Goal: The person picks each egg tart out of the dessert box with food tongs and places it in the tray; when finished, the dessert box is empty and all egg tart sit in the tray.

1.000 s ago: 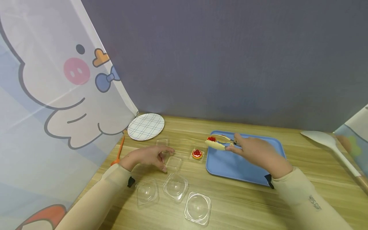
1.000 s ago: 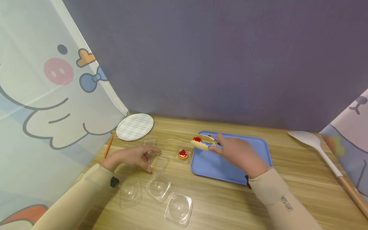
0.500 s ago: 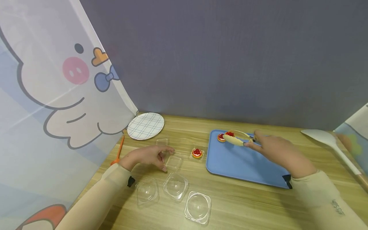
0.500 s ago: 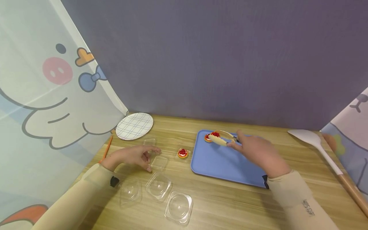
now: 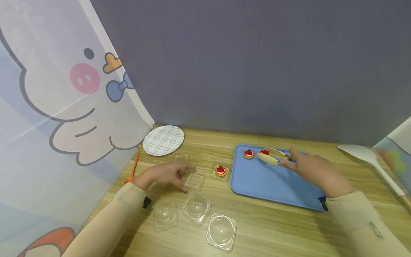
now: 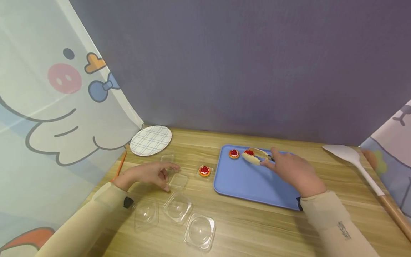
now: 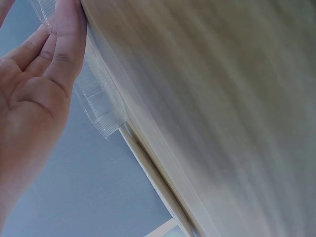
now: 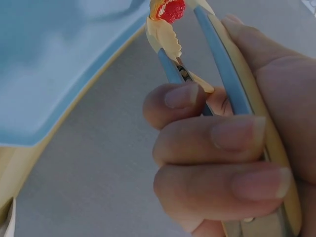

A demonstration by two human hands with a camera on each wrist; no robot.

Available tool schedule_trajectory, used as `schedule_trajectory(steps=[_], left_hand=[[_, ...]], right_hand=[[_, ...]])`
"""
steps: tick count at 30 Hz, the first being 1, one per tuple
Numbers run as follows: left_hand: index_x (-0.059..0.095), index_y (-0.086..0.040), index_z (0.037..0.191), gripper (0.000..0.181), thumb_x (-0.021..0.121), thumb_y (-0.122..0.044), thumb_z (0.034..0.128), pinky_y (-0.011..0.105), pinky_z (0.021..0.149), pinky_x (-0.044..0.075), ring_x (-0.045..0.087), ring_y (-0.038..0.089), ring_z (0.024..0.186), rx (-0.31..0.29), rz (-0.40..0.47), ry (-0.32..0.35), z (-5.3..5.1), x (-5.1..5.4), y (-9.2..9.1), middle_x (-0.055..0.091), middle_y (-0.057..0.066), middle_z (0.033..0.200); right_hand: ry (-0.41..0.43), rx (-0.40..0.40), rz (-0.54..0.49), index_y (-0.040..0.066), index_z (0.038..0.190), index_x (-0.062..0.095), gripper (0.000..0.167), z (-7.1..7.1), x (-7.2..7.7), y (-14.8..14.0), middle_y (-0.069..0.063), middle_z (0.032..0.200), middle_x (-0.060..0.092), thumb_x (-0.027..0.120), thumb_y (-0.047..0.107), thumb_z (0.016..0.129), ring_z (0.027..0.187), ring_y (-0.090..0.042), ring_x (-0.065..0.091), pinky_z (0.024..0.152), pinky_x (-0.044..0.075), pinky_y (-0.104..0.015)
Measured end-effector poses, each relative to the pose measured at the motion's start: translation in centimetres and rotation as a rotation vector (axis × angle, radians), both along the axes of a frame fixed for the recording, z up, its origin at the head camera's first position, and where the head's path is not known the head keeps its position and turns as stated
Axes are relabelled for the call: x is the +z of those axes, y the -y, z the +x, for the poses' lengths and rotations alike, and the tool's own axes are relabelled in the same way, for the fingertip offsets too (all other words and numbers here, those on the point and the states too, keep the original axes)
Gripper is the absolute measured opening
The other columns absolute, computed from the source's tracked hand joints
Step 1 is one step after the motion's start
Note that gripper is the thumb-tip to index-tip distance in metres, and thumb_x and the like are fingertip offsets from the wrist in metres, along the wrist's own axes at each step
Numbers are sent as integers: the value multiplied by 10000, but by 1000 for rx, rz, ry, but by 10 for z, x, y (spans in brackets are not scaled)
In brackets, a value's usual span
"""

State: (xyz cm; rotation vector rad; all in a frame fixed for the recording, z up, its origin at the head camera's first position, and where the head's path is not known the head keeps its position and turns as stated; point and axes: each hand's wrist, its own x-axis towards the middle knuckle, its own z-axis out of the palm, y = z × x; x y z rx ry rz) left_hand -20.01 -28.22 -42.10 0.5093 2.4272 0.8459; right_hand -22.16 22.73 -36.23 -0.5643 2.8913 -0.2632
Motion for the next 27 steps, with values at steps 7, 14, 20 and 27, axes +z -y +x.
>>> schedule_trajectory(steps=[7,14,20,27], left_hand=[[561,-254,1521,839,968,-322,791,299,770,561,654,155,928,0,3,5,1,0,-1,673,-19,1235],[562,-247,1520,834,965,-323,794,298,782,564,658,153,935,-6,-6,-10,1,0,-1,677,-18,1215],[564,-256,1514,828,963,-346,795,314,800,561,659,155,939,-7,-20,-17,1,0,-1,694,-8,1107],[565,-240,1512,825,963,-338,796,305,789,562,658,158,932,-13,-11,-15,0,0,-1,690,-10,1123]], right_hand=[[14,-5,14,71,1192,438,703,-7,-7,-1,-34,669,482,427,757,1035,600,-219,505,554,370,-362],[6,-9,6,90,1166,429,678,-12,-18,-2,-24,673,482,439,755,1033,621,-209,502,563,363,-359],[13,-17,3,83,1191,436,627,-13,-21,0,-35,684,529,496,691,1049,649,-212,522,572,387,-362],[-18,-12,21,55,1216,444,741,-10,-20,2,-47,656,529,456,769,1018,619,-210,514,553,382,-355]])
